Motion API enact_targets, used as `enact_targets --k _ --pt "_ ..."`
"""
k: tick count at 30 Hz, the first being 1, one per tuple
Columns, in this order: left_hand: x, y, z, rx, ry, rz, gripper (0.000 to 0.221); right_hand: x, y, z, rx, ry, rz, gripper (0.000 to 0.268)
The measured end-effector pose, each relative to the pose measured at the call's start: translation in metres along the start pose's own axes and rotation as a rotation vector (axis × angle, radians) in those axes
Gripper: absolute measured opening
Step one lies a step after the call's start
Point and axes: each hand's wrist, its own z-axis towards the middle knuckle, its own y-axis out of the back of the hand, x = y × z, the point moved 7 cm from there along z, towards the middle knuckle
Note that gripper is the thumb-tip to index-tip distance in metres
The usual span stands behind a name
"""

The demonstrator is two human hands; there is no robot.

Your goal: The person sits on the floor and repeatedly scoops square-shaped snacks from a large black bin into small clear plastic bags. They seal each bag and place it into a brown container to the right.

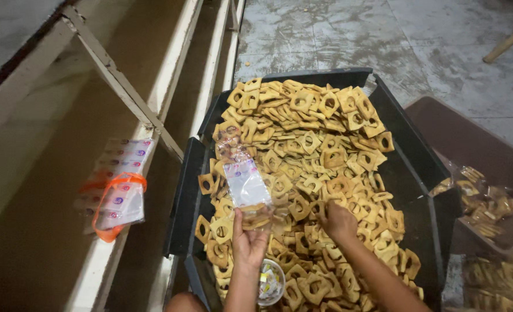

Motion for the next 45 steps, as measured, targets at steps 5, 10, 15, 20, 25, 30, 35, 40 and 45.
enact_targets --k 5,10,15,20,25,30,35,40,45 --pt "0.003 -0.009 -0.004 0.095 0.017 0.041 0.053 0.031 -0.013 -0.001 -0.446 0.463 0.026 0.026" --pt "0.018 -0.018 -0.006 0.148 0.1 0.04 0.048 0.063 -0.028 -0.027 -0.616 0.58 -0.012 0.037" --pt "0.022 -0.014 -0.007 0.197 0.15 0.034 0.048 0.068 -0.034 -0.036 -0.409 0.429 0.062 0.03" --pt "0.025 -0.014 -0.009 0.138 0.174 0.102 0.049 0.015 -0.033 -0.042 -0.282 0.392 0.583 0.037" --pt "0.036 -0.021 -0.022 0.125 0.223 0.142 0.049 -0.049 -0.066 -0.052 0.134 0.05 0.901 0.041" --pt "0.047 -0.025 -0.028 0.132 0.236 0.078 0.047 -0.062 -0.052 -0.094 0.266 0.064 1.181 0.053" --pt "0.057 -0.028 -0.028 0.187 0.267 0.02 0.05 -0.071 0.028 -0.159 -0.171 0.095 1.562 0.035" --pt "0.058 -0.035 -0.042 0.221 0.199 0.223 0.06 -0.032 0.06 -0.204 -0.372 -0.028 1.531 0.022" --pt "0.059 -0.041 -0.051 0.272 0.184 0.303 0.067 -0.002 0.078 -0.209 -0.335 0.039 1.264 0.017"
